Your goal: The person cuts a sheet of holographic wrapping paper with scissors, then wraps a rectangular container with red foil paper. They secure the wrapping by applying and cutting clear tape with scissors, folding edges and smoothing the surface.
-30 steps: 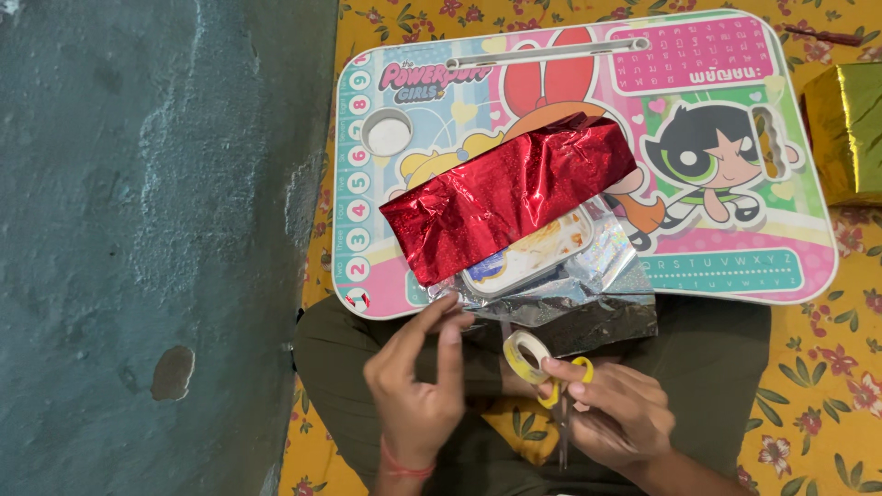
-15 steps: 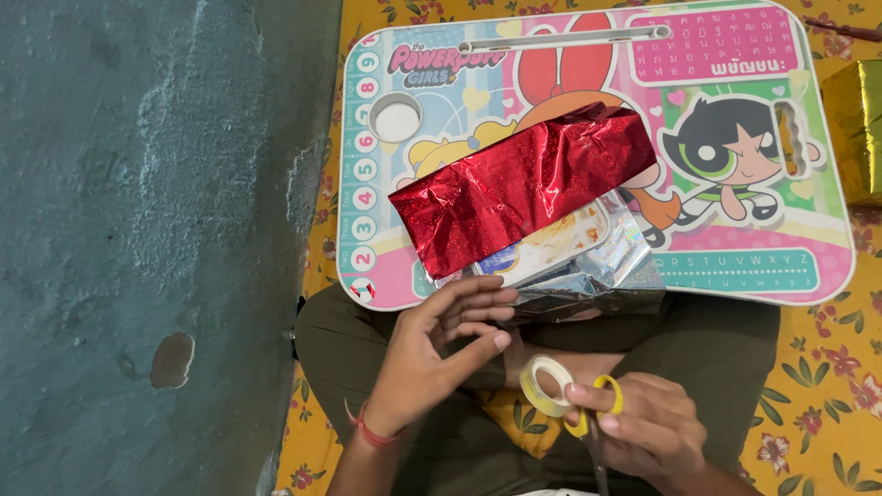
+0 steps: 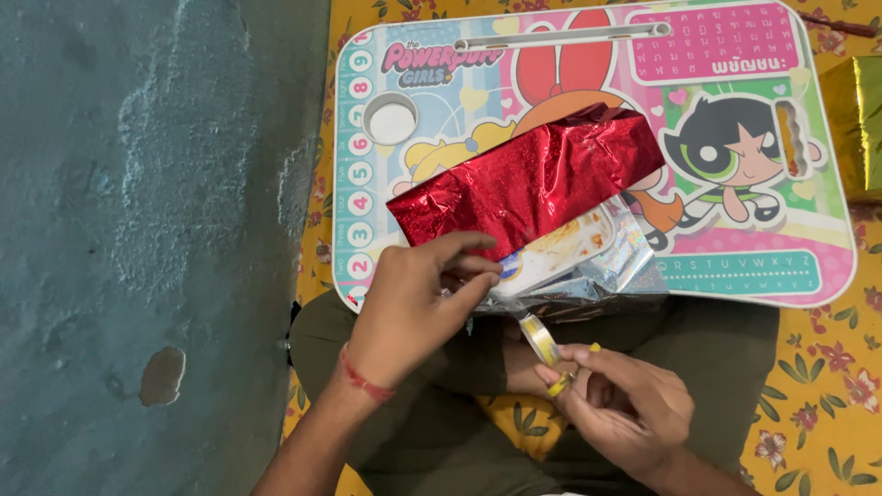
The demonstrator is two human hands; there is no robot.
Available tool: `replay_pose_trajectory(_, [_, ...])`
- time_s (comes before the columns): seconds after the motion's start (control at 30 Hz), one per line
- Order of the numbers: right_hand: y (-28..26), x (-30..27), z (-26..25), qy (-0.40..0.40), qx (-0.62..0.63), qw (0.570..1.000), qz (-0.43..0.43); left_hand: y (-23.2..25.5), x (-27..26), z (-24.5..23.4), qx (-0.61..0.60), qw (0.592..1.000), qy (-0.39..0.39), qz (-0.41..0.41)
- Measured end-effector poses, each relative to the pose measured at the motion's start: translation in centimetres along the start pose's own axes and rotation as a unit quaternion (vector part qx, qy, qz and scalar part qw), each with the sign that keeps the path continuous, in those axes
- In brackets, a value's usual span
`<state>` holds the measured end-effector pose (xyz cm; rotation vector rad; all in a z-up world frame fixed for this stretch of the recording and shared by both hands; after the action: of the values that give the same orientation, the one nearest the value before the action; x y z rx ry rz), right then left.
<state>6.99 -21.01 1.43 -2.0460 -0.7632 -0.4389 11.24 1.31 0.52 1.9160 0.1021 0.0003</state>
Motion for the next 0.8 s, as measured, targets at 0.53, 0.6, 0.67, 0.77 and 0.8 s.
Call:
replay_pose_trajectory(0.53, [1.5, 0.9, 2.1, -0.053, -0.046, 0.985, 0.159, -1.0, 3.0, 0.5, 0.072, 0.997, -0.022, 0.036])
replay_pose_trajectory(0.6, [1.4, 1.0, 2.2, -0.046, -0.049, 0.986, 0.154, -1.2, 3.1, 0.7, 0.085, 0.996, -0.018, 0.035])
replay_pose_trajectory(0.67, [1.3, 1.1, 2.3, -0.043, -0.047, 0.986, 0.155, -1.1, 3.1, 0.7, 0.102, 0.994, -0.007, 0.045])
replay_pose_trajectory(0.77, [1.3, 1.3, 2.5, -0.051, -0.045, 0.986, 0.154, -1.0, 3.2, 0.9, 0.118, 0.991, 0.006, 0.056])
replay_pose_trajectory(0.8, [1.3, 1.3, 2.5, -0.052, -0.042, 0.986, 0.155, -0.9, 3.2, 1.0, 0.121, 0.991, 0.011, 0.059])
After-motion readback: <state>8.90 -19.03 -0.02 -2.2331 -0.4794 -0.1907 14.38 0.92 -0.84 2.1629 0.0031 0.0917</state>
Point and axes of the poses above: each hand's wrist, its own x-axis towards the middle knuckle, its own z-axis out of the palm, y = z × x, the point moved 9 cm from there along x, towards the middle knuckle, and after that the axes turned 2 degrees about -x, right-handed, at the moved point
